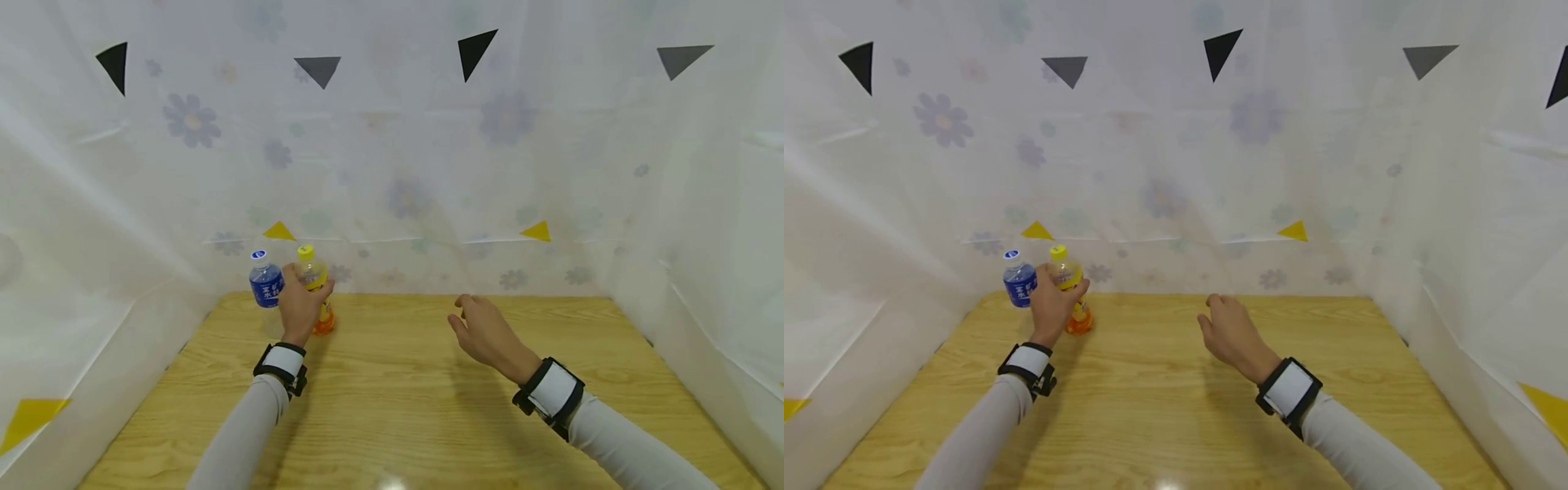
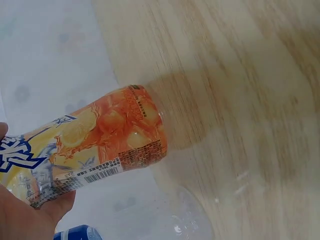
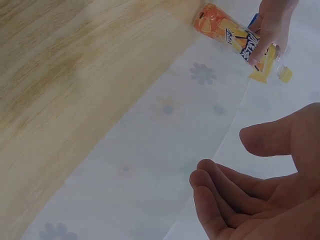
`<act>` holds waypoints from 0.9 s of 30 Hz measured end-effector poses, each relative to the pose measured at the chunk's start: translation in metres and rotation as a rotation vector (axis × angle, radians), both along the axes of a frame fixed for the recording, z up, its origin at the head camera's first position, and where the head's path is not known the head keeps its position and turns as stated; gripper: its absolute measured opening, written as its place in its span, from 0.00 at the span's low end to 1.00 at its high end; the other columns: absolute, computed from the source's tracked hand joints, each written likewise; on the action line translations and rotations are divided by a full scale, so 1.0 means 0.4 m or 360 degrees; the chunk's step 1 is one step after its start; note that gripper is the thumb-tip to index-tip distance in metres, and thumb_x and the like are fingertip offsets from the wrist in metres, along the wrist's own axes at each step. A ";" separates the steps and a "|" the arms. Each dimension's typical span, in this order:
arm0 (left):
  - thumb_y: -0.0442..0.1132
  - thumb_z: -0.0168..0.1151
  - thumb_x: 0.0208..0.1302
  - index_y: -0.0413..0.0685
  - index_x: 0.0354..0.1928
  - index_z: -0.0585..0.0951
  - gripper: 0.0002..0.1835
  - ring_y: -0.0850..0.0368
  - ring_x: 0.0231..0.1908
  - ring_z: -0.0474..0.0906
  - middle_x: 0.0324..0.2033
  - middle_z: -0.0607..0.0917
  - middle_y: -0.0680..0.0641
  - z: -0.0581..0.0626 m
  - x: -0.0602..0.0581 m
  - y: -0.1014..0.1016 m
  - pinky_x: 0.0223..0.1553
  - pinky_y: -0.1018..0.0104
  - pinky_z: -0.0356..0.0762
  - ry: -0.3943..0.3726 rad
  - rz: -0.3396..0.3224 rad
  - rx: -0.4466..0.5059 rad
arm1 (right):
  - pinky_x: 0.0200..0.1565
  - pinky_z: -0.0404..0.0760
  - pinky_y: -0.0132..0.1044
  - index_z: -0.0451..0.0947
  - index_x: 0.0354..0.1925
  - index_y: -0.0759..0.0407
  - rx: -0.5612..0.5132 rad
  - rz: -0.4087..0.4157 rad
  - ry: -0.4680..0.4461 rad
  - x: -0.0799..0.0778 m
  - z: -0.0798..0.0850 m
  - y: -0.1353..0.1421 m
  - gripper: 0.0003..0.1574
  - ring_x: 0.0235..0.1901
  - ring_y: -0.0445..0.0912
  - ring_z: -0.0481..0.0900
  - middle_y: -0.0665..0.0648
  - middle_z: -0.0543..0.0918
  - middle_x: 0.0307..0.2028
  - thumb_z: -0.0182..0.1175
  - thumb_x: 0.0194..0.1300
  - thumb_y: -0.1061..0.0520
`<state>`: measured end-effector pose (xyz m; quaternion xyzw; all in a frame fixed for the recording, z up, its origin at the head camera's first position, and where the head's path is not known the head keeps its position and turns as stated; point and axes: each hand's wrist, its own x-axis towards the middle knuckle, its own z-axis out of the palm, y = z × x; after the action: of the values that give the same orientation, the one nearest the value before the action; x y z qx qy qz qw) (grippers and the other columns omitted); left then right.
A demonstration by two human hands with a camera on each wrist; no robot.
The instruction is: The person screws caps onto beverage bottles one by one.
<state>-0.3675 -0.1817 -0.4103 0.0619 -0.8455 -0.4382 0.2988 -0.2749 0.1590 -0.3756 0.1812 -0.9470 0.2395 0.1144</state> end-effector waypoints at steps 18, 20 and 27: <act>0.53 0.77 0.56 0.42 0.72 0.59 0.50 0.36 0.56 0.79 0.58 0.79 0.31 0.027 0.018 -0.001 0.56 0.40 0.78 -0.0125 -0.0129 0.0075 | 0.40 0.81 0.48 0.75 0.57 0.69 0.0011 -0.0012 -0.0049 -0.002 -0.008 0.009 0.20 0.41 0.54 0.81 0.63 0.82 0.42 0.54 0.77 0.55; 0.54 0.78 0.55 0.44 0.73 0.58 0.51 0.35 0.55 0.80 0.57 0.80 0.31 0.030 0.018 -0.002 0.54 0.40 0.79 -0.0119 -0.0142 0.0066 | 0.40 0.80 0.47 0.75 0.57 0.69 0.0008 -0.0012 -0.0045 -0.003 -0.008 0.009 0.20 0.40 0.54 0.81 0.63 0.82 0.42 0.54 0.77 0.55; 0.51 0.77 0.57 0.41 0.71 0.61 0.47 0.36 0.54 0.81 0.56 0.80 0.32 0.033 0.019 -0.006 0.52 0.41 0.81 -0.0138 -0.0196 -0.0034 | 0.38 0.80 0.46 0.75 0.56 0.69 0.0006 -0.0020 -0.0057 -0.007 -0.012 0.011 0.20 0.37 0.51 0.80 0.61 0.82 0.39 0.54 0.77 0.55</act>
<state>-0.3599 -0.1843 -0.3970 0.0255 -0.8645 -0.4437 0.2350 -0.2778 0.1634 -0.3805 0.1711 -0.9504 0.2403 0.0984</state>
